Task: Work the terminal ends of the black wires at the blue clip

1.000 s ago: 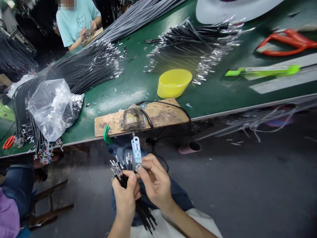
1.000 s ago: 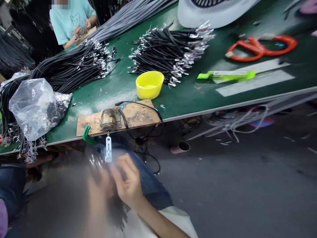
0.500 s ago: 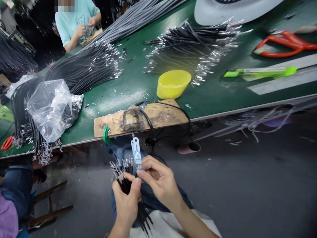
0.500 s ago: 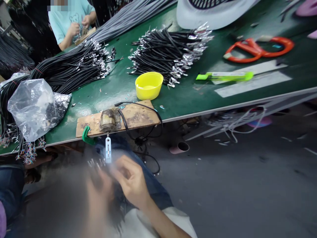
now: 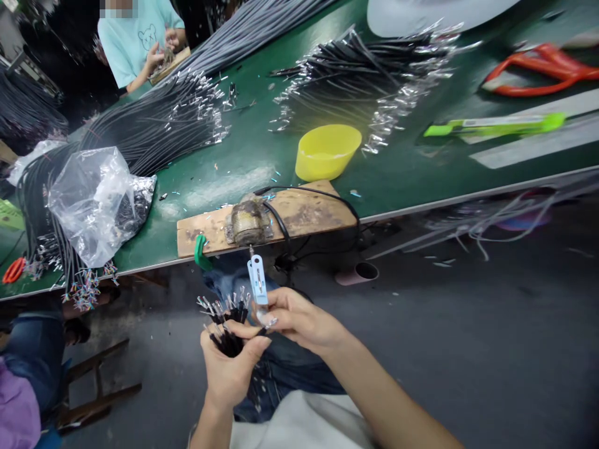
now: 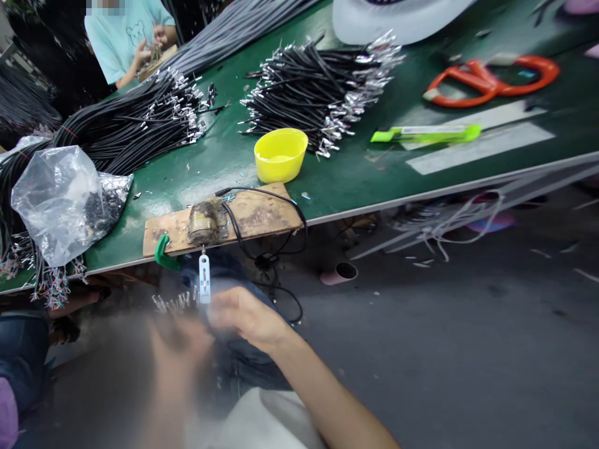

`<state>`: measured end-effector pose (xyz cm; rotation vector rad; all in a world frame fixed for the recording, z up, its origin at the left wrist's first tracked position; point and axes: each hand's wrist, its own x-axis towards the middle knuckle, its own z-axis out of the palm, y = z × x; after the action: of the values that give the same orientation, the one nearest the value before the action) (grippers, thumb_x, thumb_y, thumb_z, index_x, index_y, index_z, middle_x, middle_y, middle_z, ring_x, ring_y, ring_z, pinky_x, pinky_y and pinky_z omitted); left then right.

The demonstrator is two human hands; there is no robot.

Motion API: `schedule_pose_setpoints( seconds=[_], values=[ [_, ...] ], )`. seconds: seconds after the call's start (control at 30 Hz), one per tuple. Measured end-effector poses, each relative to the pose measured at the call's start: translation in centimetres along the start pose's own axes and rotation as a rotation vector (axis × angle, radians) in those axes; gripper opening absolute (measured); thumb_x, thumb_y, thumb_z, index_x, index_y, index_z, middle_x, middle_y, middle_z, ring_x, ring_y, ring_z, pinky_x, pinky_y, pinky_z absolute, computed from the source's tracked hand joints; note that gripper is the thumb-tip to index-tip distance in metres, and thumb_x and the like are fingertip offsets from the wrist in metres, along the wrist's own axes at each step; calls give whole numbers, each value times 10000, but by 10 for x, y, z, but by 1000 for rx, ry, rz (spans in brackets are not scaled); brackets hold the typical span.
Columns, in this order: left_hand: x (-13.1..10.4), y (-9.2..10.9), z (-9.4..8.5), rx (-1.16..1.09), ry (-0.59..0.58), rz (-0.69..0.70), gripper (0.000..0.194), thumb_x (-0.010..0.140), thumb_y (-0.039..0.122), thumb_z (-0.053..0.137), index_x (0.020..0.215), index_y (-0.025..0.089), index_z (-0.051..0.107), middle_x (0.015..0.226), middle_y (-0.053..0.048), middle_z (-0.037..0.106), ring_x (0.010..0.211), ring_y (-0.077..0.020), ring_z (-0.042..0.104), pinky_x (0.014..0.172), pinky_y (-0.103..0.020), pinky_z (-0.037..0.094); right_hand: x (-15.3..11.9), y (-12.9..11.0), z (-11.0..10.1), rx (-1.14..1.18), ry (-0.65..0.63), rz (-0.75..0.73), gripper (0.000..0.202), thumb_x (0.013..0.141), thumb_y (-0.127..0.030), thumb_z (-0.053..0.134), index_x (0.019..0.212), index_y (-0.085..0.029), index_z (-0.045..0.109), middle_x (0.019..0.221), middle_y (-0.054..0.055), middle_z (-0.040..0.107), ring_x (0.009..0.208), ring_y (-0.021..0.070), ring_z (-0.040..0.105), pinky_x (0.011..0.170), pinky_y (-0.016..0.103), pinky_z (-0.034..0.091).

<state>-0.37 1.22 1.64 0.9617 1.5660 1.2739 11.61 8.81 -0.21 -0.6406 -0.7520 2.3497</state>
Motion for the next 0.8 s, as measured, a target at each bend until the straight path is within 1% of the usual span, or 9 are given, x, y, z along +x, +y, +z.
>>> schedule_pose_setpoints(
  seconds=[0.07,0.17,0.23,0.3,0.37,0.47,0.6,0.7,0.8],
  values=[
    [-1,1,-2,41,16,42,159,601,335,768,589,187,709,523,-26,638,525,-168,592,583,-304,513,6,-7,-2,16,73,-19,379,421,-395,830,477,-126,568,441,-56,448,426,43,326,424,196,213],
    [-4,4,-4,92,101,117,115,582,283,769,560,198,694,537,-27,648,554,-197,624,607,-332,528,12,-21,1,50,191,-167,415,452,-467,808,480,-129,570,429,-58,446,418,39,314,419,198,217],
    [-5,8,-3,103,151,145,81,576,234,761,561,195,693,542,-20,649,548,-200,632,599,-326,528,15,-28,8,26,207,-235,468,471,-549,775,482,-127,573,441,-46,468,420,43,331,416,202,225],
    [-3,12,-1,104,179,168,58,584,192,748,568,184,692,548,-15,650,552,-195,637,602,-315,526,17,-32,16,-10,200,-243,496,492,-594,746,485,-128,577,466,-22,514,428,57,381,416,209,248],
    [1,16,2,99,186,176,50,593,167,740,578,172,692,556,-16,655,571,-195,645,618,-310,526,19,-32,22,0,215,-241,488,509,-591,740,475,-139,559,474,-18,527,435,68,410,420,213,273],
    [7,19,7,92,179,170,47,605,155,733,588,156,688,570,-21,665,583,-196,652,625,-308,535,21,-29,26,59,258,-245,486,493,-584,748,463,-158,515,452,-42,485,431,70,392,424,215,292],
    [9,20,12,101,166,144,65,616,176,729,611,137,677,589,-30,674,565,-205,657,569,-304,546,22,-25,28,44,356,-274,497,479,-572,756,444,-166,471,413,-67,416,406,56,315,397,208,232],
    [6,22,11,141,163,145,71,617,185,729,585,141,683,566,-28,664,560,-200,650,591,-308,542,22,-24,26,66,403,-293,508,520,-614,708,437,-159,498,403,-57,423,383,46,272,394,210,218],
    [1,21,6,180,161,149,58,610,186,733,583,154,693,566,-24,655,583,-198,651,640,-317,540,21,-21,17,90,491,-311,525,525,-660,666,450,-150,565,401,-43,444,376,47,274,404,211,253]
  ],
)
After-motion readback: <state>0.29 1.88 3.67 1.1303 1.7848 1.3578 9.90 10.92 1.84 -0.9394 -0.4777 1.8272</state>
